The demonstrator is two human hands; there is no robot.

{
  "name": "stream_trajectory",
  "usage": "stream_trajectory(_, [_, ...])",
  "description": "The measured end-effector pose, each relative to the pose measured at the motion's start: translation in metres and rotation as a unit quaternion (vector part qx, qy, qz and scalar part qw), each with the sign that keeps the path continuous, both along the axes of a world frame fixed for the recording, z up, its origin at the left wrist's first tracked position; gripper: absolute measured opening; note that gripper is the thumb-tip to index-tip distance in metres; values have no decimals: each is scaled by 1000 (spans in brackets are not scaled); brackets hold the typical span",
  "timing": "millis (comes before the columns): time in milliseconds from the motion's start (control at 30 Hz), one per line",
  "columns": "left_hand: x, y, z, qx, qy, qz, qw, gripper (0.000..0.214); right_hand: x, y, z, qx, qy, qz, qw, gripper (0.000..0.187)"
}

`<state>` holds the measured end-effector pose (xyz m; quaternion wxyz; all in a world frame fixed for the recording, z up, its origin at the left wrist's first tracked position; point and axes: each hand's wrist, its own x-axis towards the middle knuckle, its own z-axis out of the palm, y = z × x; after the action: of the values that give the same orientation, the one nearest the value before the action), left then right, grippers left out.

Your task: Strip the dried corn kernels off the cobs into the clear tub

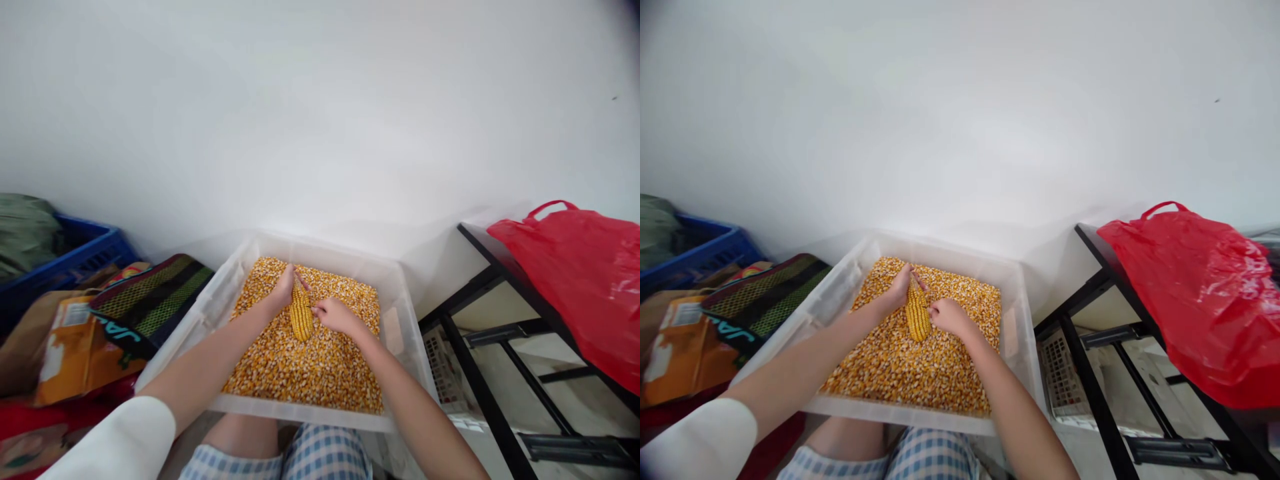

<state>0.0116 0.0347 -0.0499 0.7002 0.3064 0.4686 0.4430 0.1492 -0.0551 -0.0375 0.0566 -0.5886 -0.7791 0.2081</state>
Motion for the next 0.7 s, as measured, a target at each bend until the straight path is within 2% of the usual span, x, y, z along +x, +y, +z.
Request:
stream_trajectory(333, [19,-9,-1,52,36,-23,998,27,5,-3,6,7,-22,10,1000,25])
stream_trajectory(467, [14,-5,-3,38,30,2,999,26,-3,-5,-6,28,-15,-14,999,28])
stream_trajectory(600, [0,5,-12,6,21,42,999,29,-22,-5,-24,43,-1,-51,998,34])
stream_trajectory(700, [-7,9,-17,-23,11,56,998,30,-28,-2,-28,44,7,-64,997,34])
